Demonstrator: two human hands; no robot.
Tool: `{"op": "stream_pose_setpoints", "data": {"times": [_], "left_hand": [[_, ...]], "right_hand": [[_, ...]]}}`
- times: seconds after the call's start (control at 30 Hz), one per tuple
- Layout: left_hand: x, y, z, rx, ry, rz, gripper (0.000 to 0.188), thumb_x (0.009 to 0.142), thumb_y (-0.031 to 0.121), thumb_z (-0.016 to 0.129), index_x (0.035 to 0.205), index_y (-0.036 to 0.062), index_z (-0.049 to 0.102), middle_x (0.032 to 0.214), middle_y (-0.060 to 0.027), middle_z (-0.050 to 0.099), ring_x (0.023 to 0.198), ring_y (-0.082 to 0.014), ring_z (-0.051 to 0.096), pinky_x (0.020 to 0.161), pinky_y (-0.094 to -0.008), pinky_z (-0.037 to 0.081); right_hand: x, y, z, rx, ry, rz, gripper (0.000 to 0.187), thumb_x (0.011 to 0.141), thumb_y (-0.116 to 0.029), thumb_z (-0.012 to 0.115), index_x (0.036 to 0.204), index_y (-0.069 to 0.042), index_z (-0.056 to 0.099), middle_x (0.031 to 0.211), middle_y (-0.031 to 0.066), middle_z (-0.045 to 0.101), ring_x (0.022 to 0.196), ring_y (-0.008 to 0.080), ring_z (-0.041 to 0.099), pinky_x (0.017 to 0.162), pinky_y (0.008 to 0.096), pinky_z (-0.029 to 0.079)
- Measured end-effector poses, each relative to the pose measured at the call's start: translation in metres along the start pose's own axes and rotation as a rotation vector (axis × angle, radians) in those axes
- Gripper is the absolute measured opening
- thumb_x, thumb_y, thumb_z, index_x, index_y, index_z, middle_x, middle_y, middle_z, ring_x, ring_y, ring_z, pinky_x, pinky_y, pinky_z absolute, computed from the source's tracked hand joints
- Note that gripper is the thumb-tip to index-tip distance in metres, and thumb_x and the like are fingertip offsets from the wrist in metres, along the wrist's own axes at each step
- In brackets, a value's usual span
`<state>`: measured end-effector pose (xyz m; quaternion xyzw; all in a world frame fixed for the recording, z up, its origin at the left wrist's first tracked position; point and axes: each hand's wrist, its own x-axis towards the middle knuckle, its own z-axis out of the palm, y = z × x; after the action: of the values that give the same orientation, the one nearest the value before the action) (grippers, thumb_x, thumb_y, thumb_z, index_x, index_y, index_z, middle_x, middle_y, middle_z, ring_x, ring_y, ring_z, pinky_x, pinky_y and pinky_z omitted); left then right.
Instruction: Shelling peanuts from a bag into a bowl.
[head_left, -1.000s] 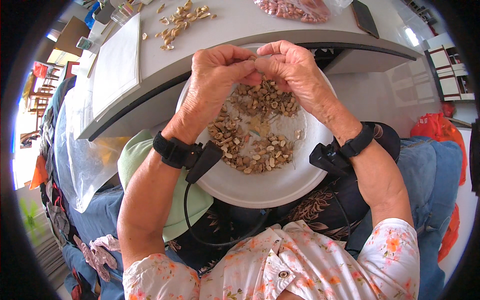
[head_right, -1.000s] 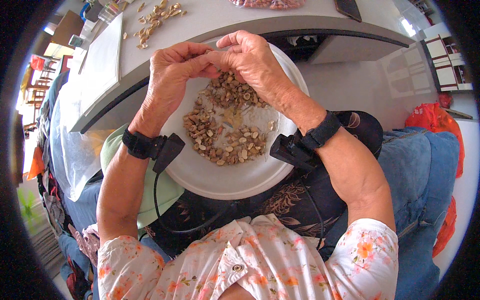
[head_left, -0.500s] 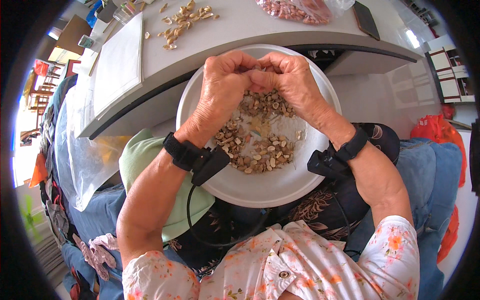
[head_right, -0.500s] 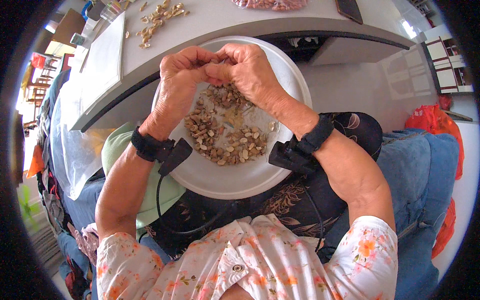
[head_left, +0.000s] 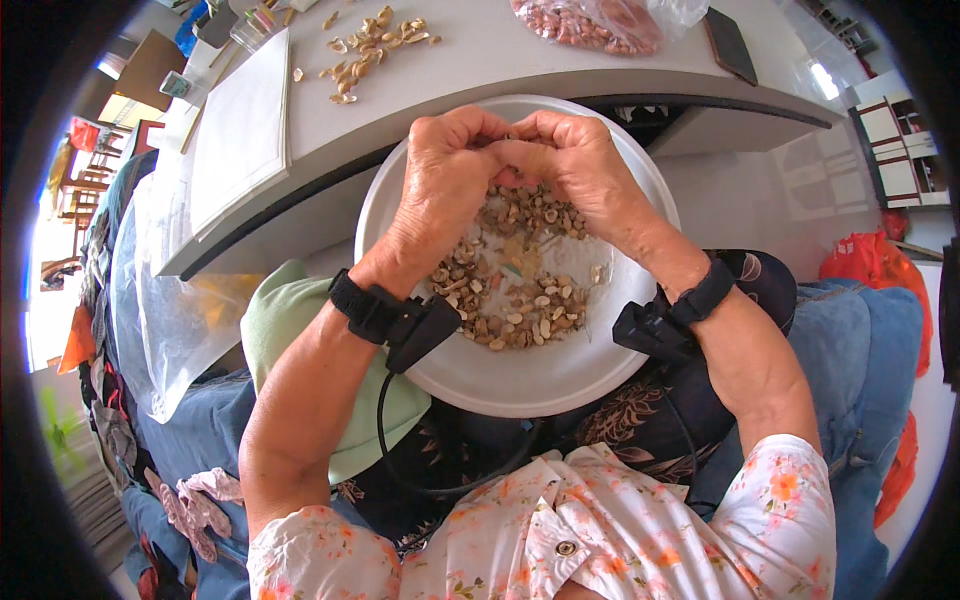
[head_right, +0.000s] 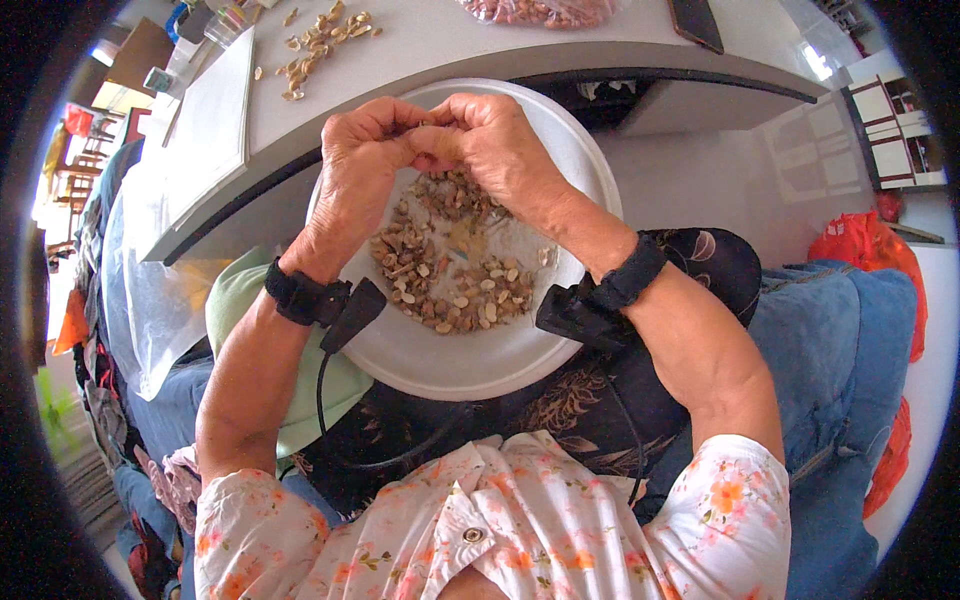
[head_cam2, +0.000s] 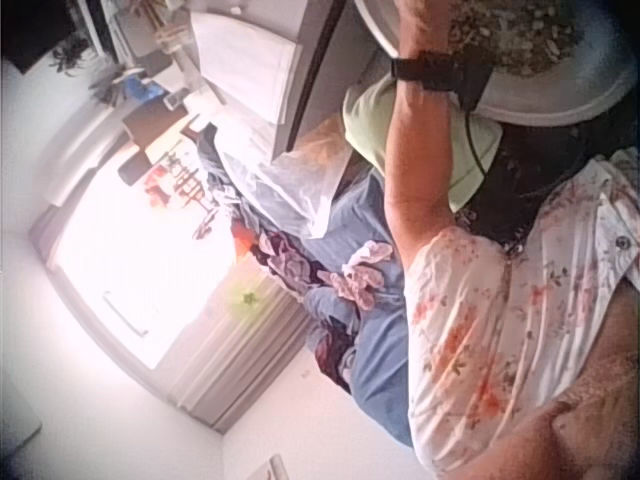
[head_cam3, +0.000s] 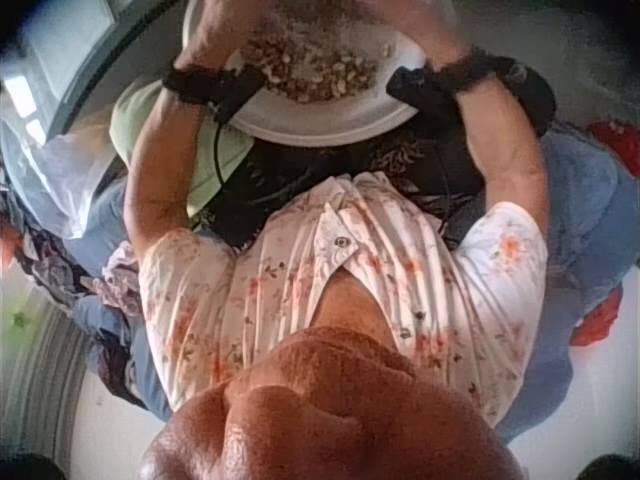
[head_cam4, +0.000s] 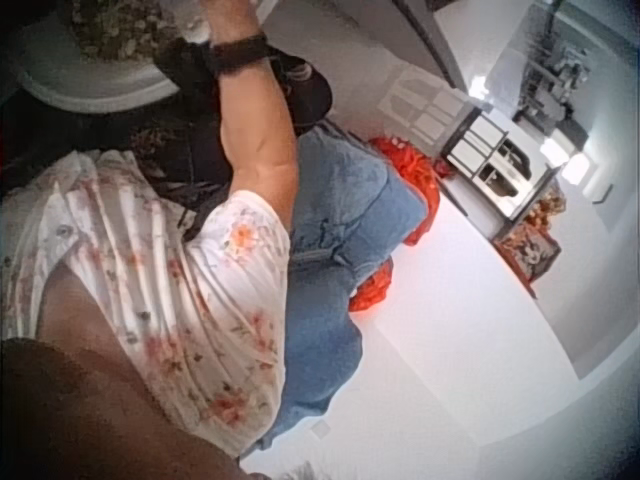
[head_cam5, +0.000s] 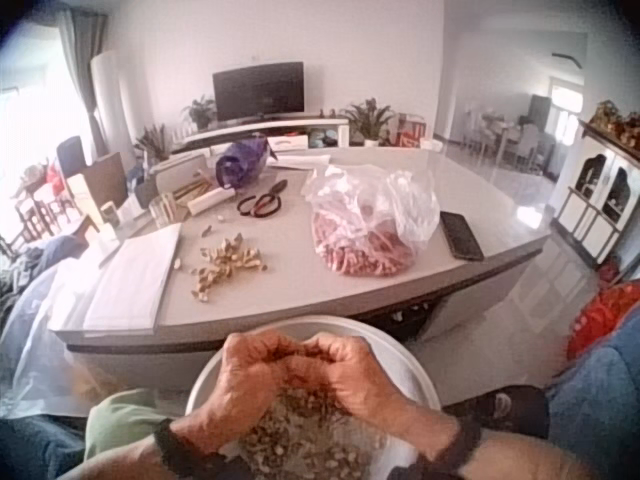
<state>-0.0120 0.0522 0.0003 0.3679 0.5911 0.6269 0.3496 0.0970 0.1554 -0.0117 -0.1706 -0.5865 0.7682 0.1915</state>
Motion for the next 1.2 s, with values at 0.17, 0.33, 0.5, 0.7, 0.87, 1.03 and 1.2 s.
{"op": "stream_pose_setpoints", "data": {"times": [0.17, 0.33, 0.5, 0.7, 0.87, 1.03, 1.2], "left_hand": [[0.006, -0.006, -0.010, 0.137, 0.032, 0.004, 0.008, 0.083, -0.001, 0.058, 0.086, -0.0069, 0.062, 0.073, -0.0066, 0.063, 0.064, -0.0111, 0.061, 0.059, -0.0229, 0.050], [0.005, -0.005, -0.008, 0.152, -0.027, -0.001, 0.007, 0.081, -0.003, 0.057, 0.084, -0.0076, 0.062, 0.071, -0.0058, 0.063, 0.062, -0.0111, 0.060, 0.057, -0.0233, 0.049], [0.007, -0.006, -0.012, 0.324, -0.126, -0.007, 0.009, 0.084, -0.003, 0.057, 0.090, -0.0044, 0.063, 0.078, -0.0060, 0.065, 0.070, -0.0108, 0.062, 0.065, -0.0238, 0.053], [0.006, -0.006, -0.011, 0.381, -0.147, -0.008, 0.009, 0.083, -0.003, 0.057, 0.089, -0.0044, 0.063, 0.078, -0.0052, 0.065, 0.070, -0.0100, 0.061, 0.065, -0.0237, 0.052], [0.004, -0.006, -0.011, 0.396, -0.157, -0.017, 0.009, 0.081, -0.004, 0.057, 0.089, -0.0050, 0.063, 0.074, -0.0042, 0.063, 0.066, -0.0087, 0.057, 0.062, -0.0231, 0.049], [0.004, -0.020, -0.011, 0.504, -0.096, 0.181, 0.011, 0.072, -0.002, 0.061, 0.082, -0.0046, 0.064, 0.065, -0.0151, 0.061, 0.057, -0.0166, 0.059, 0.055, -0.0301, 0.048], [0.003, -0.020, -0.004, 0.498, -0.033, 0.168, 0.009, 0.071, -0.002, 0.061, 0.079, -0.0041, 0.064, 0.062, -0.0156, 0.060, 0.054, -0.0182, 0.058, 0.053, -0.0303, 0.047]], "right_hand": [[-0.003, -0.018, -0.007, -0.295, -0.054, 0.181, 0.033, 0.088, -0.031, 0.057, 0.076, -0.001, 0.062, 0.061, -0.0016, 0.052, 0.050, 0.0030, 0.041, 0.043, 0.0186, 0.031], [-0.001, -0.017, -0.014, -0.299, -0.096, 0.200, 0.031, 0.083, -0.029, 0.058, 0.067, -0.003, 0.059, 0.059, -0.0023, 0.050, 0.049, 0.0028, 0.039, 0.042, 0.0197, 0.031], [0.001, -0.015, -0.018, -0.295, -0.112, 0.210, 0.029, 0.081, -0.028, 0.058, 0.063, -0.005, 0.059, 0.058, -0.0023, 0.050, 0.048, 0.0030, 0.039, 0.041, 0.0201, 0.030], [0.000, -0.016, -0.018, -0.320, -0.110, 0.237, 0.028, 0.079, -0.028, 0.059, 0.063, -0.005, 0.059, 0.058, -0.0023, 0.051, 0.048, 0.0028, 0.040, 0.041, 0.0197, 0.031], [-0.002, -0.019, -0.015, -0.363, -0.132, 0.256, 0.026, 0.080, -0.025, 0.056, 0.063, -0.005, 0.059, 0.057, -0.0020, 0.051, 0.048, 0.0030, 0.041, 0.041, 0.0199, 0.031], [-0.002, -0.014, -0.013, -0.363, -0.136, 0.250, 0.028, 0.080, -0.025, 0.055, 0.062, -0.003, 0.058, 0.055, -0.0016, 0.050, 0.046, 0.0046, 0.040, 0.040, 0.0205, 0.031], [-0.002, -0.004, -0.012, -0.317, -0.079, 0.237, 0.029, 0.081, -0.022, 0.054, 0.060, -0.002, 0.056, 0.054, -0.0014, 0.048, 0.045, 0.0056, 0.039, 0.041, 0.0218, 0.031]]}}
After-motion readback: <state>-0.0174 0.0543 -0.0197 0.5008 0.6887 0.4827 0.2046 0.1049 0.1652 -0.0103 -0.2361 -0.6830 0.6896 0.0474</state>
